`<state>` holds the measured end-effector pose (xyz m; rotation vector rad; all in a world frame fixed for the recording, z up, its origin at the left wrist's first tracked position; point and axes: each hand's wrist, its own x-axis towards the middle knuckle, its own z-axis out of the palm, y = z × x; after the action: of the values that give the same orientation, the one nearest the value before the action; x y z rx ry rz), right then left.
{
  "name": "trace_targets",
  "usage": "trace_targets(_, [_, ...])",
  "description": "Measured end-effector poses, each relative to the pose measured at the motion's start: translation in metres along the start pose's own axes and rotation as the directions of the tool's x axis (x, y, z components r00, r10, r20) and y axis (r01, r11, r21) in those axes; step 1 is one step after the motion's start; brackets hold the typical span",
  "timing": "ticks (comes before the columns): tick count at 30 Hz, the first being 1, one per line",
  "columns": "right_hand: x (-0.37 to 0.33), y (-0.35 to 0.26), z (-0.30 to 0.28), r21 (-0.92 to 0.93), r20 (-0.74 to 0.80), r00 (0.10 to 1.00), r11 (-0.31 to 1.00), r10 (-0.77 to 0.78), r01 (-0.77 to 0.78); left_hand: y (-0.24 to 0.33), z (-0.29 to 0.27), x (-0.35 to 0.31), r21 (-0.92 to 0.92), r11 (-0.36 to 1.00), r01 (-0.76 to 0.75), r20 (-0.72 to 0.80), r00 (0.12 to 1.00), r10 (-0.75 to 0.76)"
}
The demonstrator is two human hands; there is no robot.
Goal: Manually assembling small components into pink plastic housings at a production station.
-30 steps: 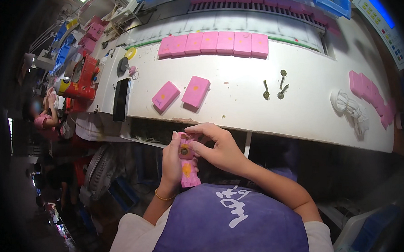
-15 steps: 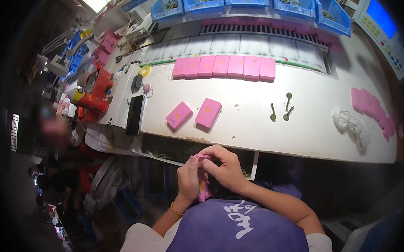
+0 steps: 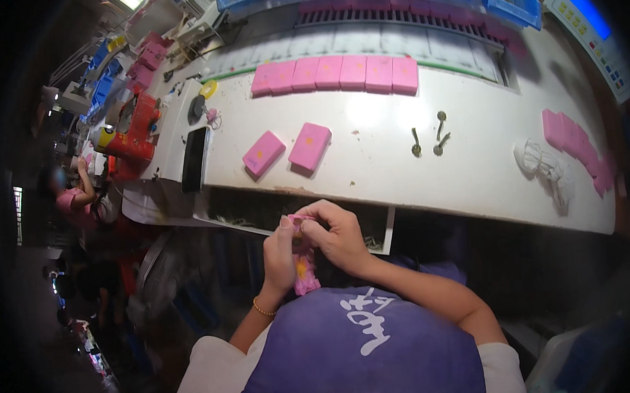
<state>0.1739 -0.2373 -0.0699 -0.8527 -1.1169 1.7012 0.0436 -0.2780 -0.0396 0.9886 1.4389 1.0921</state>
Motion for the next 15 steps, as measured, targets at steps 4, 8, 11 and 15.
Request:
trace_targets(4, [0.002,0.007,-0.002,0.032,0.009,0.997,0.997,0.075,-0.075,-0.001,-0.004,-0.003,-0.076,0.991,0.112,0.027,0.994,-0.110])
trace_targets(8, [0.008,0.011,-0.011,-0.132,-0.034,0.997,0.989,0.066,-0.070,-0.002,-0.006,-0.002,-0.093,0.972,0.216,0.042,0.976,-0.213])
trace_targets(11, [0.008,0.012,-0.023,-0.534,0.010,0.994,0.840,-0.106,0.095,-0.002,-0.015,0.006,-0.267,0.921,0.285,0.032,0.957,-0.287])
trace_targets(15, [0.003,0.012,-0.036,-0.911,0.153,0.950,0.334,-0.273,0.242,-0.004,-0.022,0.011,-0.358,0.881,0.309,0.089,0.951,-0.297])
